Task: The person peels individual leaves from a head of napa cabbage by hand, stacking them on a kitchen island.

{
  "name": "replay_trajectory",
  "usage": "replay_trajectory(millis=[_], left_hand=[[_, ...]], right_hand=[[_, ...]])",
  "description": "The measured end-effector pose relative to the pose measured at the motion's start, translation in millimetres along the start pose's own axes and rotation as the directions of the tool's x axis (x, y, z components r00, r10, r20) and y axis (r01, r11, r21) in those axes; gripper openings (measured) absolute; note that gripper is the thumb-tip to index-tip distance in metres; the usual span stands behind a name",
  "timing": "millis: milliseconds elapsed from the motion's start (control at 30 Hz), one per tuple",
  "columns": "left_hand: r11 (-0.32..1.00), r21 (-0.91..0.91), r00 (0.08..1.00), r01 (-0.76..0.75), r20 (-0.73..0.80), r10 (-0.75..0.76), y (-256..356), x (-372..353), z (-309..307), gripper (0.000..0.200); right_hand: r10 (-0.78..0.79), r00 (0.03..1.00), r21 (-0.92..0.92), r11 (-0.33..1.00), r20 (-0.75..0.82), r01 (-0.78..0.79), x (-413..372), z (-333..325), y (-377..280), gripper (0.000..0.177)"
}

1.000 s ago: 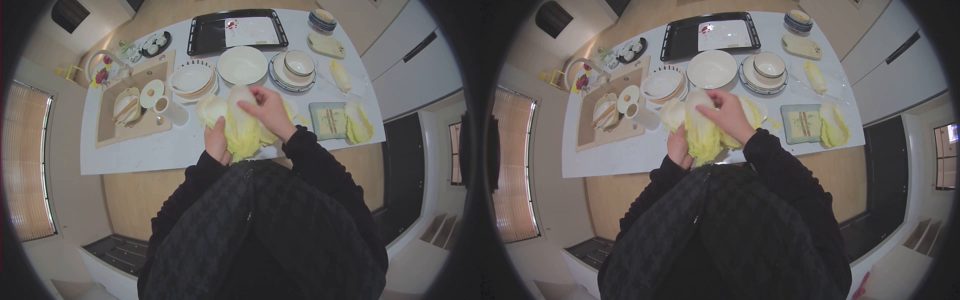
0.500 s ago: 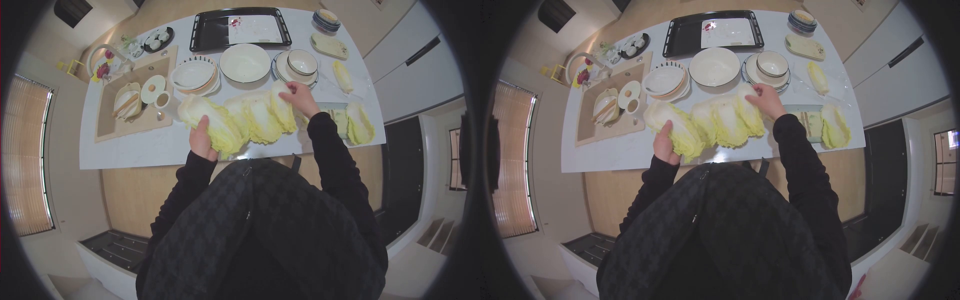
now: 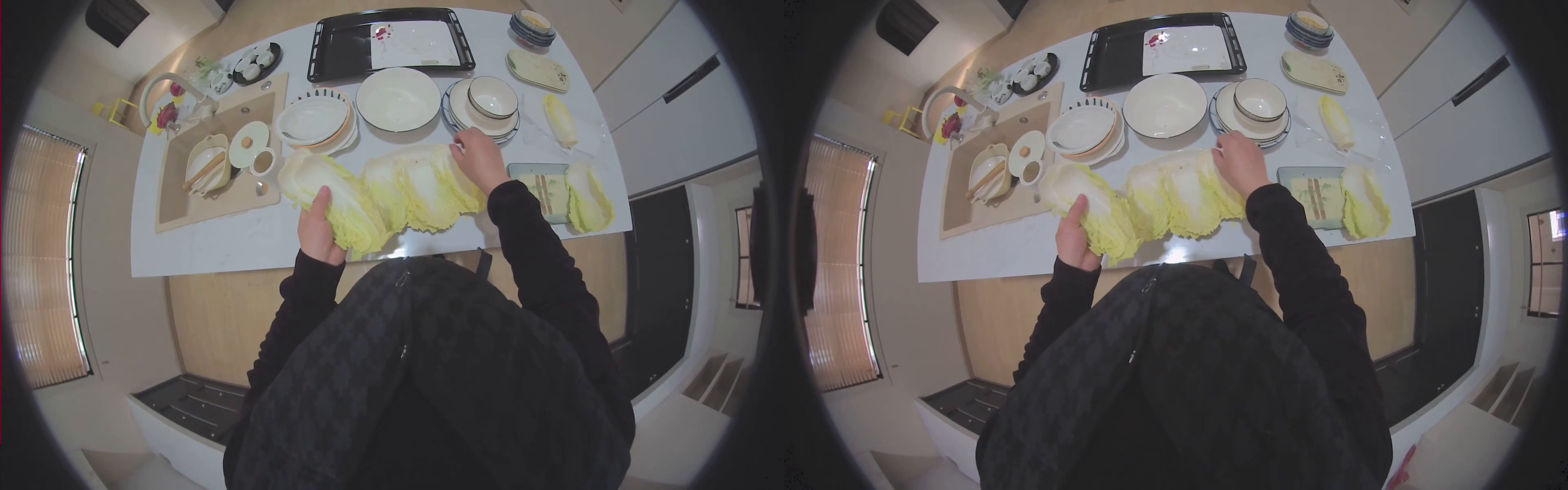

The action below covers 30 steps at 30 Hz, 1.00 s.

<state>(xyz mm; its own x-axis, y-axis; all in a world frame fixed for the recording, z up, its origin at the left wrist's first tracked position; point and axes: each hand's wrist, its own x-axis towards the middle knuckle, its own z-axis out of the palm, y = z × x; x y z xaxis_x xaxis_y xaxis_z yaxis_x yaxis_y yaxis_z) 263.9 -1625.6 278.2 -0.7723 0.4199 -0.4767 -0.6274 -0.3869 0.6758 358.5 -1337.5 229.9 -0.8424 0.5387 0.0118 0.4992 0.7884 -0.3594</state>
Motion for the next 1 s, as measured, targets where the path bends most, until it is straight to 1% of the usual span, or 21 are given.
replay_trajectory(millis=[67, 100, 200, 300, 367, 433, 600, 800, 900, 1000], left_hand=[[1.000, -0.004, 1.000, -0.016, -0.016, 0.016, -1, 0, 1, 0.043], [1.000, -0.005, 1.000, -0.020, -0.020, 0.020, -2, -1, 1, 0.042], [1.000, -0.007, 1.000, -0.010, -0.014, 0.010, 0, -3, 2, 0.045], [1.000, 0.014, 1.000, 0.004, 0.016, -0.004, 0, -5, -3, 0.048], [1.000, 0.024, 1.000, 0.004, -0.007, -0.003, -1, -7, -4, 0.049], [1.000, 0.019, 1.000, 0.003, -0.021, -0.002, -2, -7, -5, 0.048], [1.000, 0.012, 1.000, 0.012, -0.022, -0.012, -4, -8, -7, 0.047], [0.999, 0.021, 0.999, 0.028, -0.028, -0.027, -6, -7, -6, 0.045], [1.000, -0.005, 1.000, 0.007, -0.011, -0.007, -9, -3, -7, 0.043], [1.000, -0.006, 1.000, -0.004, -0.018, 0.004, -9, -5, -5, 0.040]], right_hand=[[-0.113, 0.993, 0.069, 0.991, 0.019, 0.111, 3, 0, -14, 0.017], [-0.141, 0.990, 0.087, 0.986, 0.022, 0.139, 5, 5, -18, 0.017], [-0.250, 0.961, 0.007, 0.968, 0.115, 0.251, 14, 31, -20, 0.025], [-0.246, 0.958, -0.016, 0.968, 0.150, 0.251, 23, 53, -20, 0.029], [-0.231, 0.959, -0.036, 0.970, 0.164, 0.240, 22, 54, -25, 0.018], [-0.246, 0.958, -0.041, 0.966, 0.151, 0.254, 23, 56, -26, 0.015], [-0.291, 0.952, -0.036, 0.955, 0.093, 0.295, 24, 61, -25, 0.020], [-0.277, 0.959, -0.055, 0.958, 0.065, 0.281, 23, 61, -25, 0.023], [-0.261, 0.965, -0.070, 0.962, 0.032, 0.263, 25, 62, -23, 0.024], [-0.159, 0.987, -0.012, 0.987, 0.017, 0.159, 29, 54, -21, 0.020]])
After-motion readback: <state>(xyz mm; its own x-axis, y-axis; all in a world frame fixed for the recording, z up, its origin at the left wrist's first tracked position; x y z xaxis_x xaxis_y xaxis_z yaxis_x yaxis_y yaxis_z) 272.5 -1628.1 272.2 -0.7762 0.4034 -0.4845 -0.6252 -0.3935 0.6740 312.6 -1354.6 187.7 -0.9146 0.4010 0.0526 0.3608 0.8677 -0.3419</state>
